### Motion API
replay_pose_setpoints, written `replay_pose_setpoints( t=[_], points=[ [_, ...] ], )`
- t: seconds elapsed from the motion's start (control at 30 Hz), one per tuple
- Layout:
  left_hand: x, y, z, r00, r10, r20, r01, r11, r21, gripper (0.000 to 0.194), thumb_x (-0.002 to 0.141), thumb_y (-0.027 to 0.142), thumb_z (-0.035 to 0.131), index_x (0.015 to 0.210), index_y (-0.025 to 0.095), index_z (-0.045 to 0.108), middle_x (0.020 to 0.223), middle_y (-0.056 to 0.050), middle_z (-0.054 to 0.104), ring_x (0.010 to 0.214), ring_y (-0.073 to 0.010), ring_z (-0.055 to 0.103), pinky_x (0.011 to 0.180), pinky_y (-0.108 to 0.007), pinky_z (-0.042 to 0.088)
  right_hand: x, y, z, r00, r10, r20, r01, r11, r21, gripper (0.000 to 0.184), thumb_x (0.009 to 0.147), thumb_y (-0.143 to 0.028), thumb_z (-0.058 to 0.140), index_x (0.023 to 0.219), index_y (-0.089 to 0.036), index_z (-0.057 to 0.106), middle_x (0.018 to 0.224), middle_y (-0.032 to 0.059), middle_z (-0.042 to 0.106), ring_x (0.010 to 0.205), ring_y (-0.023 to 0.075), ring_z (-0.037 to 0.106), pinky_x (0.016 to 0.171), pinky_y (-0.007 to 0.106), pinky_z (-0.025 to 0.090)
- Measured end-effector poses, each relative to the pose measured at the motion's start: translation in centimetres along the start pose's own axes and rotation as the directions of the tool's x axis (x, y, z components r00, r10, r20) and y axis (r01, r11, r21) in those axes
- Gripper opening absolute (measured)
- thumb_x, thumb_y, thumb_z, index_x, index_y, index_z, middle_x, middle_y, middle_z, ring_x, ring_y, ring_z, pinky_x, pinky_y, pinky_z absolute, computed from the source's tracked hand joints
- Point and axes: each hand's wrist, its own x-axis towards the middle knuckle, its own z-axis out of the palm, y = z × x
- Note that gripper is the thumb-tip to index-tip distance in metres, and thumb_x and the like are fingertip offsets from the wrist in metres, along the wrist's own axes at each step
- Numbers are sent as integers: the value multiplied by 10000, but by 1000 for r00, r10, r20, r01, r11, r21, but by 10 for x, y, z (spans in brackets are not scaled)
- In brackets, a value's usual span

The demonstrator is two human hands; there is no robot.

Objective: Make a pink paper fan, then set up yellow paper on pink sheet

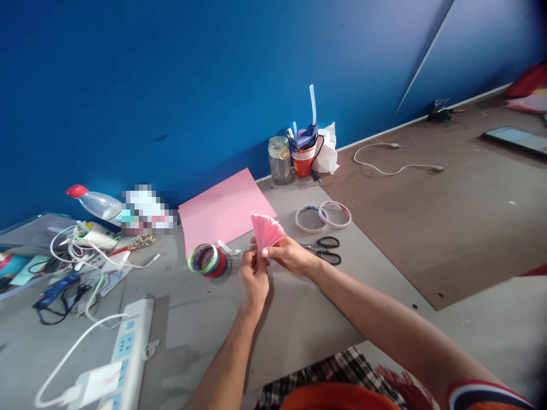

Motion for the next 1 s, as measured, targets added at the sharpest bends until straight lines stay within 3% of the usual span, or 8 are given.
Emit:
replay_pose_setpoints(
  t=[0.2,0.4,0.53,0.63,0.77,1.0],
  points=[
    [-4,-1,4,998,49,-43,-49,999,15,234,854,425,548,801,198,552,613,21,571,466,-98,510,485,-217,415,1,3,2,986,-144,-84,134,984,-119,266,699,-360,742,804,-144,628,674,4,609,632,121,543,602,252,448],
    [-5,4,6,999,32,28,-28,989,-148,274,825,418,603,967,187,564,749,-7,639,498,-97,567,528,-233,482,0,2,3,985,-94,-147,74,988,-136,297,715,-408,700,661,-139,587,568,4,564,475,112,491,399,231,398],
    [-3,8,3,993,-9,118,39,966,-256,292,843,440,570,969,176,577,798,-33,680,522,-111,612,543,-243,503,-1,-2,3,985,-80,-153,68,994,-84,256,695,-360,721,691,-144,583,582,-19,519,492,95,455,372,201,352],
    [1,8,2,984,-86,156,133,937,-323,275,819,427,606,908,167,598,779,-27,686,525,-115,622,558,-247,505,-1,-6,3,985,-86,-147,72,992,-103,268,683,-368,735,670,-143,591,581,-16,524,525,95,456,424,207,365],
    [4,2,2,965,-201,169,258,844,-471,275,780,397,658,920,167,601,836,-18,693,569,-109,644,679,-278,526,-1,-9,1,975,-118,-188,86,982,-169,294,680,-401,742,693,-126,640,648,19,611,622,124,533,605,252,444],
    [7,4,3,945,-287,154,316,693,-648,305,708,359,728,886,179,557,782,27,658,578,-90,629,667,-262,521,3,-3,-3,962,-92,-258,79,995,-60,292,674,-378,762,798,-131,667,716,17,650,678,125,559,704,266,449]
  ],
)
